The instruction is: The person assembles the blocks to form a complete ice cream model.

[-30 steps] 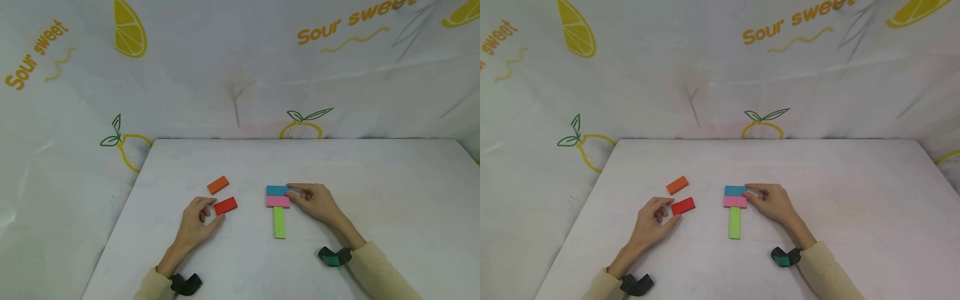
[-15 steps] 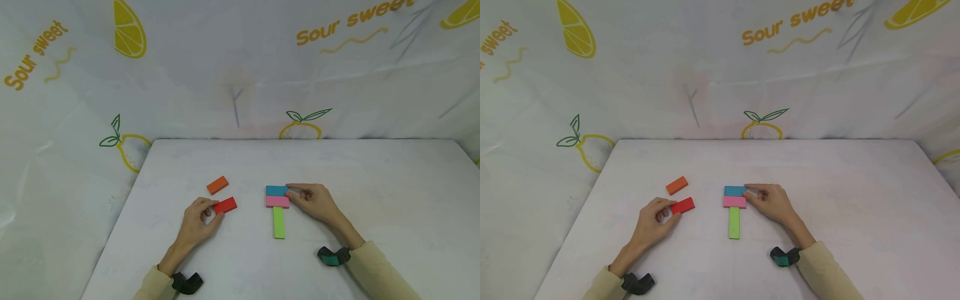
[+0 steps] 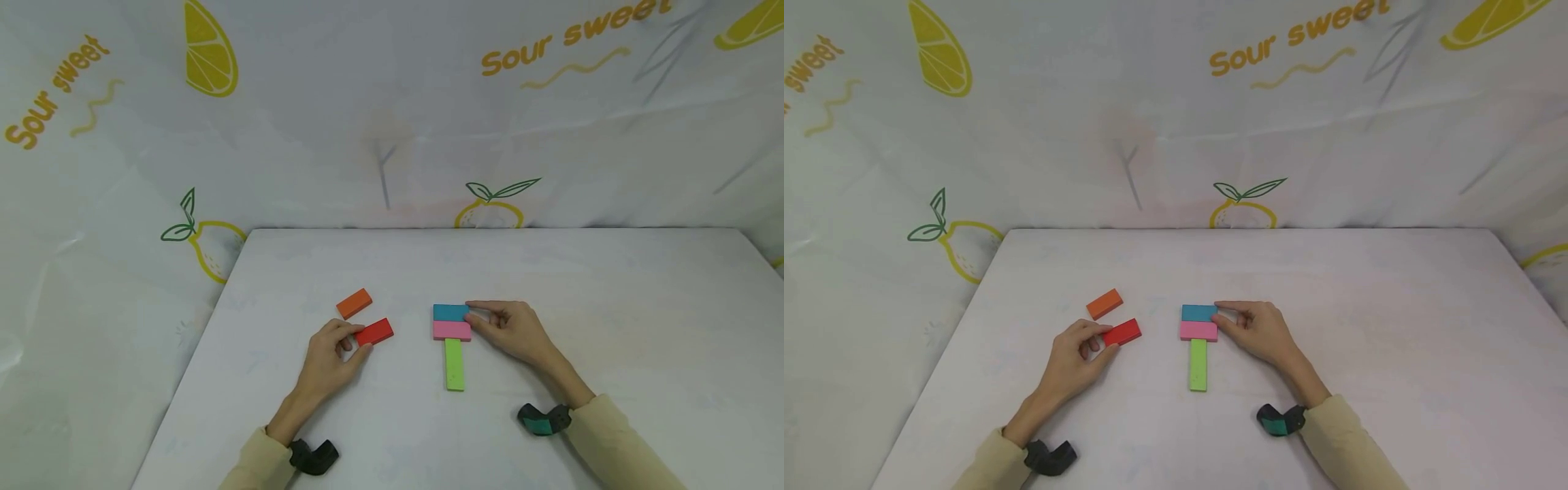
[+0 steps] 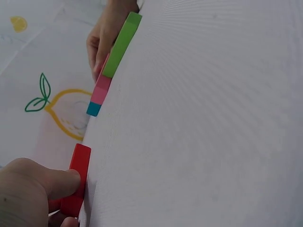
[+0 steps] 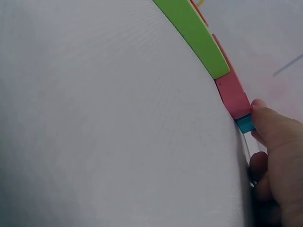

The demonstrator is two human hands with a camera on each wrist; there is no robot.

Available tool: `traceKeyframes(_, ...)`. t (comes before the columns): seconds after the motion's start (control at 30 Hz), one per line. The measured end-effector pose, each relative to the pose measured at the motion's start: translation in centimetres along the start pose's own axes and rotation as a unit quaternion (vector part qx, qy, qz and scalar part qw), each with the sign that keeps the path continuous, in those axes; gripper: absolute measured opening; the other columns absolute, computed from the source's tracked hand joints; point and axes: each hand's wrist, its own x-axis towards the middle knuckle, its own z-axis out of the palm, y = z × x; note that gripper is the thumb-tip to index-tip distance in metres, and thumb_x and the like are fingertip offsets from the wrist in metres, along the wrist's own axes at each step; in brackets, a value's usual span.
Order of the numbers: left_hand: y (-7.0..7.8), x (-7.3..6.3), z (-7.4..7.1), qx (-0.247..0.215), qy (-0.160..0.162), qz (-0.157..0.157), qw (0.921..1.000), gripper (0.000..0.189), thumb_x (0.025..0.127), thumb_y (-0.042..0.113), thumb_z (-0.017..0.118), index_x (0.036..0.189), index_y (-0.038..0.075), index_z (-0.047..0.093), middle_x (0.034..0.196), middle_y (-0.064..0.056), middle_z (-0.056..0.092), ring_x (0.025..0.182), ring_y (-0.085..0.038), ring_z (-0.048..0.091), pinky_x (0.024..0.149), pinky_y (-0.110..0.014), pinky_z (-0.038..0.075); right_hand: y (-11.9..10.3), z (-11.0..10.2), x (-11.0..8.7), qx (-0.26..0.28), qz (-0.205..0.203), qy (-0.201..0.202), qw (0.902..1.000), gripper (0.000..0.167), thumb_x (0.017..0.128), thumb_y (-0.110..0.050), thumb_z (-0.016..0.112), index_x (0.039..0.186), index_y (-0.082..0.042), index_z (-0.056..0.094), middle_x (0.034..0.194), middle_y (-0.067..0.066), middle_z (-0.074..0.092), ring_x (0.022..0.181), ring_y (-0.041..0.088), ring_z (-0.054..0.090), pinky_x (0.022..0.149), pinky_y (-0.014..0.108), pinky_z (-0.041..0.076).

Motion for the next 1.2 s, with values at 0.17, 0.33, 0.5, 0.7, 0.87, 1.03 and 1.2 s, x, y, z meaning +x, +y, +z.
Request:
traceKeyframes(0.17, 0.2, 0.1, 0.0, 0.001, -0.007, -0.01, 0.9999, 0.026, 0.08, 0.006, 0.085, 0.105, 0.003, 0.078, 0.085, -0.005, 0.064, 0.069, -0.006, 0.053, 0.062, -0.018, 0.045, 0.0, -0.1, 0.0, -0.003, 0.002, -0.002, 1.0, 0.032, 0.089, -0.023, 0.079, 0.118, -0.011, 0.078, 0.052, -0.012, 0.041, 0.048, -0.001, 0.035, 0.047, 0.019, 0.023)
traceKeyframes(0.33, 0.1, 0.2, 0.2, -0.004, -0.007, -0.006, 0.9999, 0.026, 0.079, 0.005, 0.084, 0.104, 0.002, 0.077, 0.084, -0.005, 0.063, 0.069, -0.007, 0.052, 0.061, -0.018, 0.045, 0.0, -0.1, 0.0, -0.004, 0.001, -0.001, 1.0, 0.032, 0.089, -0.023, 0.079, 0.118, -0.011, 0.078, 0.052, -0.012, 0.042, 0.048, -0.001, 0.035, 0.048, 0.019, 0.024)
traceKeyframes(0.5, 0.3, 0.8, 0.6, 0.001, -0.021, -0.013, 0.9997, 0.026, 0.081, 0.007, 0.084, 0.106, 0.003, 0.077, 0.085, -0.003, 0.062, 0.069, -0.006, 0.051, 0.061, -0.018, 0.045, 0.0, -0.1, 0.0, -0.004, 0.001, 0.001, 1.0, 0.031, 0.089, -0.023, 0.079, 0.117, -0.011, 0.078, 0.052, -0.012, 0.042, 0.048, -0.002, 0.036, 0.048, 0.018, 0.024)
traceKeyframes(0.7, 0.8, 1.5, 1.1, 0.007, -0.026, -0.009, 0.9996, 0.026, 0.082, 0.007, 0.083, 0.107, 0.001, 0.077, 0.086, -0.006, 0.063, 0.068, -0.007, 0.051, 0.06, -0.018, 0.043, 0.0, 0.0, 0.0, -0.002, 0.003, 0.001, 1.0, 0.031, 0.089, -0.024, 0.079, 0.117, -0.01, 0.078, 0.052, -0.011, 0.042, 0.048, -0.001, 0.037, 0.048, 0.019, 0.025)
traceKeyframes(0.87, 1.3, 2.0, 1.6, 0.01, -0.029, -0.011, 0.9995, 0.027, 0.083, 0.006, 0.082, 0.108, 0.001, 0.076, 0.09, -0.008, 0.066, 0.066, -0.008, 0.051, 0.061, -0.018, 0.042, -0.2, -0.1, 0.0, 0.001, 0.007, -0.001, 1.0, 0.031, 0.09, -0.024, 0.078, 0.118, -0.011, 0.078, 0.052, -0.009, 0.044, 0.048, 0.0, 0.037, 0.048, 0.019, 0.025)
traceKeyframes(1.03, 1.7, 2.5, 2.0, 0.009, -0.033, -0.016, 0.9993, 0.027, 0.084, 0.008, 0.081, 0.109, 0.001, 0.076, 0.092, -0.008, 0.067, 0.065, -0.007, 0.051, 0.061, -0.018, 0.043, -0.3, -0.1, 0.0, 0.003, 0.004, -0.003, 1.0, 0.031, 0.09, -0.025, 0.078, 0.117, -0.01, 0.078, 0.052, -0.009, 0.044, 0.048, 0.0, 0.037, 0.049, 0.019, 0.025)
traceKeyframes(1.2, 2.0, 2.9, 2.4, 0.012, -0.036, -0.011, 0.9992, 0.026, 0.085, 0.008, 0.081, 0.11, 0.001, 0.076, 0.091, -0.008, 0.067, 0.064, -0.006, 0.05, 0.06, -0.018, 0.043, -0.1, -0.1, 0.0, 0.002, 0.001, 0.001, 1.0, 0.031, 0.09, -0.024, 0.079, 0.117, -0.01, 0.078, 0.052, -0.01, 0.044, 0.048, 0.0, 0.037, 0.048, 0.019, 0.026)
